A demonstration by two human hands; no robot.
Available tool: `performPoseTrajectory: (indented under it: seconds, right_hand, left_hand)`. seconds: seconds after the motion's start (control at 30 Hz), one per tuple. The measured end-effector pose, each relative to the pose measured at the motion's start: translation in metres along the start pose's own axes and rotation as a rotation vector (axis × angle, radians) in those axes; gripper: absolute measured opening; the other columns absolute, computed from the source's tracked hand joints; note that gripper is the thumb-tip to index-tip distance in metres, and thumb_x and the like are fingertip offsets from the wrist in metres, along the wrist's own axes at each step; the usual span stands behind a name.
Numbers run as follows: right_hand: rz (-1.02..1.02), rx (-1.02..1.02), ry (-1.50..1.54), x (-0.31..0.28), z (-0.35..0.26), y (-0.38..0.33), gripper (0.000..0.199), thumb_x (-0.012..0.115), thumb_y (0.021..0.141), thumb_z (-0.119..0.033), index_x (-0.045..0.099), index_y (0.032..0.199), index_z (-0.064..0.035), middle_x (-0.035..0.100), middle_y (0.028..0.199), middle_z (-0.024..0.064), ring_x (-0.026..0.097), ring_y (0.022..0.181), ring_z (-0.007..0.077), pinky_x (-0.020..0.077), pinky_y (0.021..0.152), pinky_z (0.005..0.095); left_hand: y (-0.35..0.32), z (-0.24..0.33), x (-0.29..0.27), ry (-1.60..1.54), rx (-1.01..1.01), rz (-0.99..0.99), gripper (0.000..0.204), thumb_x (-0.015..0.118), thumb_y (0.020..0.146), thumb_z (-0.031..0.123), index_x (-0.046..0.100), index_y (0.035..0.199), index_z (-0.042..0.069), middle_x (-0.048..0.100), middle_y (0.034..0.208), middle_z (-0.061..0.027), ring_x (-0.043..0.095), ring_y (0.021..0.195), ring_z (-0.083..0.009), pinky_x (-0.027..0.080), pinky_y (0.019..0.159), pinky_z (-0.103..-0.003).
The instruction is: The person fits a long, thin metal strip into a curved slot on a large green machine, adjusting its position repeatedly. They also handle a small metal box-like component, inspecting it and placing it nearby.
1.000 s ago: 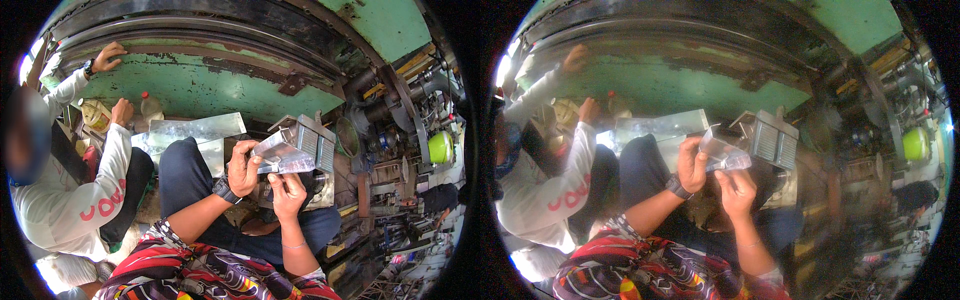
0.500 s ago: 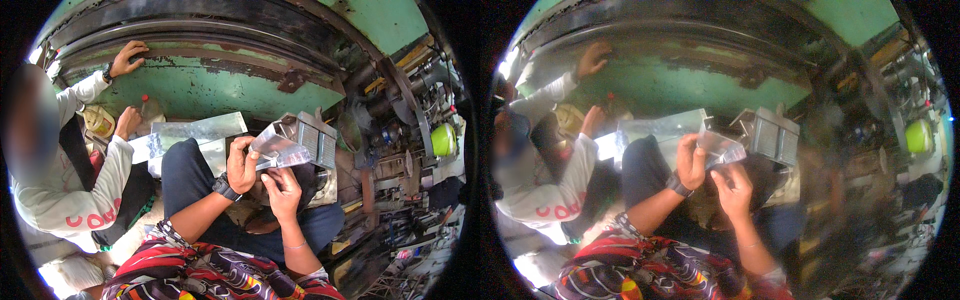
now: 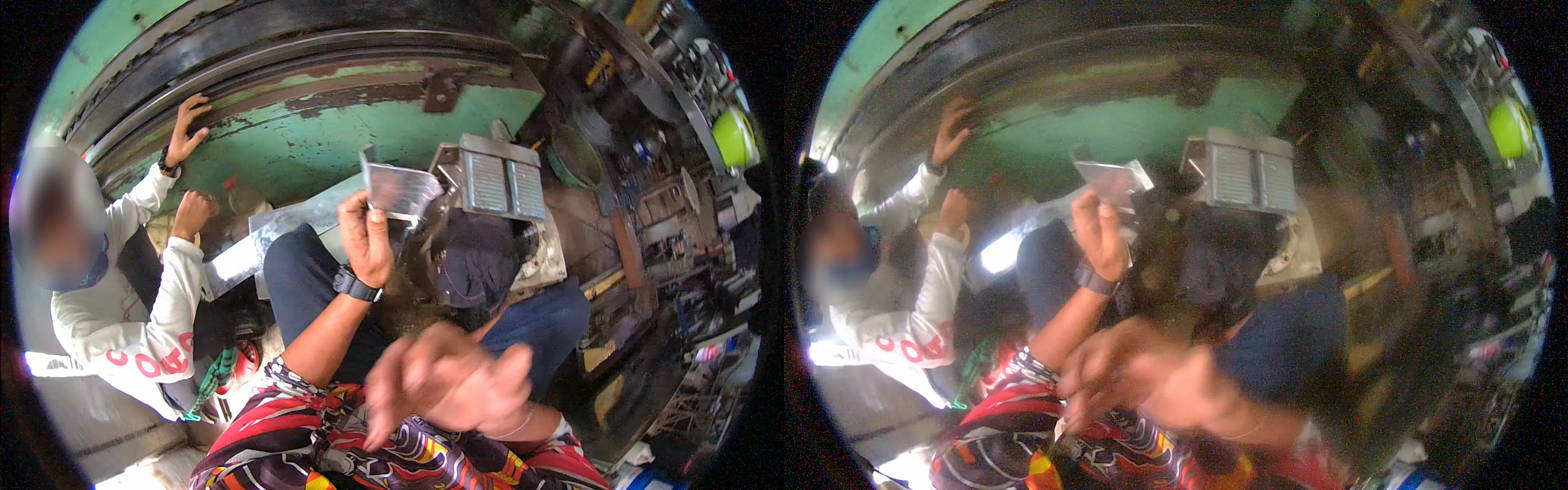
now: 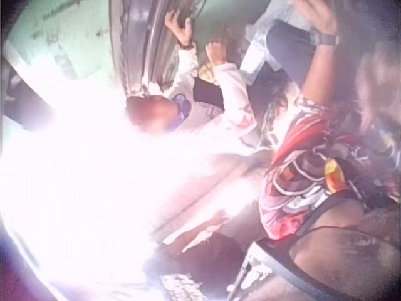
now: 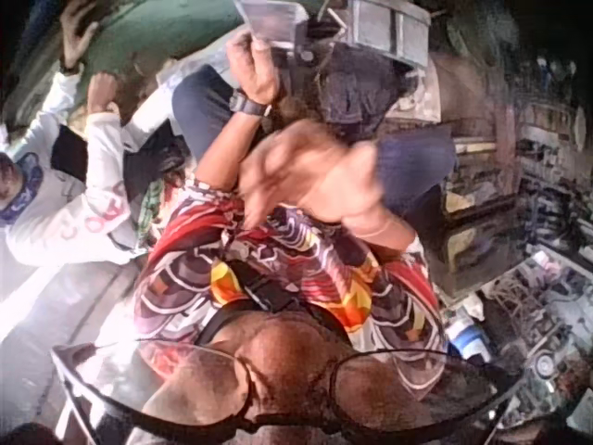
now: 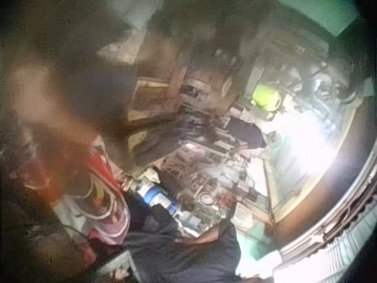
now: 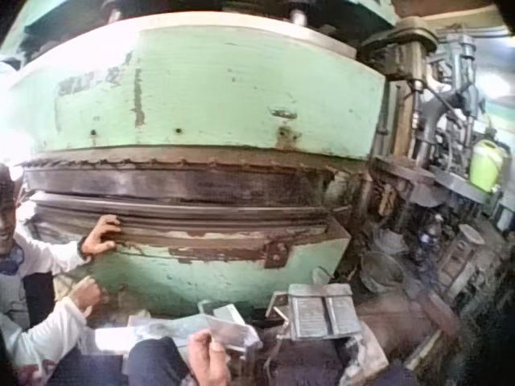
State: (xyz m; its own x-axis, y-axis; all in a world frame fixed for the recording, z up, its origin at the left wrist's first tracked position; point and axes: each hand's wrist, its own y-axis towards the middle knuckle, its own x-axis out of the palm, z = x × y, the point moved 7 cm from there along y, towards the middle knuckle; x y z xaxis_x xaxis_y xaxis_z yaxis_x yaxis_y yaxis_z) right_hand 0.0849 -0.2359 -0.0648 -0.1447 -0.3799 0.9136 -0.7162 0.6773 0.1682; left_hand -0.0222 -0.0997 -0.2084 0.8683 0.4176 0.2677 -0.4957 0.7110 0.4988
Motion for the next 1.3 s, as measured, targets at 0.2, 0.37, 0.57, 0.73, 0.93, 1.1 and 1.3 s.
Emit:
performPoseTrajectory:
  seconds: [0.2,0.37,0.57,0.73,0.93,1.1,1.3]
  right_hand:
    - [-0.498,0.175,0.799,0.096,0.049,0.032,0.075,0.041,0.099,-0.069,0.047,0.133,-0.0018,0.052,0.130,0.0174,0.060,0.118,0.0266,0.0497,0.100,0.0375]
    - [-0.755,0.138,0.999,0.128,0.027,0.034,0.068,0.053,0.096,-0.054,0.047,0.137,0.0001,0.053,0.130,0.0193,0.059,0.115,0.0269,0.0496,0.098,0.0375]
    - [-0.549,0.014,0.089,0.078,0.012,0.021,0.069,0.069,0.088,-0.039,0.047,0.139,0.0017,0.056,0.127,0.0203,0.058,0.111,0.0267,0.0489,0.097,0.0388]
    - [0.099,-0.861,-1.469,0.022,-0.099,0.024,0.075,0.082,0.081,-0.027,0.047,0.141,0.0030,0.058,0.125,0.0212,0.058,0.108,0.0265,0.0483,0.096,0.0398]
    - [0.155,-0.418,-1.949,-0.053,-0.113,0.088,0.044,0.078,0.088,-0.026,0.067,0.121,0.0005,0.072,0.108,0.0179,0.071,0.093,0.0298,0.0555,0.084,0.0371]
    - [0.345,-0.426,-1.481,-0.072,-0.151,0.077,0.020,0.069,0.098,-0.012,0.071,0.115,-0.0016,0.073,0.100,0.0021,0.066,0.084,0.0083,0.0552,0.073,0.0275]
    - [0.572,-0.621,-1.206,-0.085,-0.221,0.012,0.025,0.069,0.097,-0.012,0.067,0.117,0.0024,0.071,0.108,0.0045,0.063,0.093,0.0084,0.0512,0.083,0.0253]
  left_hand:
    - [0.001,-0.024,-0.013,0.065,0.032,0.076,0.024,0.049,0.108,0.017,0.047,0.129,0.005,0.056,0.097,-0.0024,0.055,0.079,-0.0098,0.050,0.068,-0.026]
    - [0.001,-0.011,-0.008,-0.031,-0.043,0.015,0.032,0.055,0.107,0.025,0.051,0.130,0.002,0.056,0.114,-0.0021,0.052,0.095,-0.0082,0.045,0.083,-0.024]
    - [0.000,0.008,-0.019,0.082,-0.032,0.031,0.040,0.056,0.107,0.033,0.051,0.130,0.001,0.059,0.125,-0.0063,0.054,0.108,-0.0136,0.042,0.099,-0.031]
    - [-0.011,-0.020,-0.025,-0.041,-0.151,0.081,0.035,0.061,0.105,0.028,0.052,0.127,0.003,0.059,0.118,-0.0043,0.056,0.103,-0.0119,0.046,0.090,-0.027]
    - [0.003,0.017,-0.014,0.048,-0.002,-0.079,0.026,0.051,0.106,0.010,0.049,0.130,0.002,0.058,0.123,-0.0065,0.054,0.113,-0.0147,0.043,0.101,-0.033]
    - [-0.003,0.011,-0.013,-0.041,-0.197,-0.248,0.042,0.064,0.102,0.015,0.046,0.139,0.004,0.062,0.120,-0.0086,0.060,0.106,-0.0163,0.049,0.094,-0.033]
    - [0.005,0.007,-0.013,-0.094,-0.293,-0.457,0.060,0.075,0.092,0.006,0.045,0.144,0.003,0.063,0.124,-0.0110,0.061,0.110,-0.0176,0.049,0.097,-0.034]
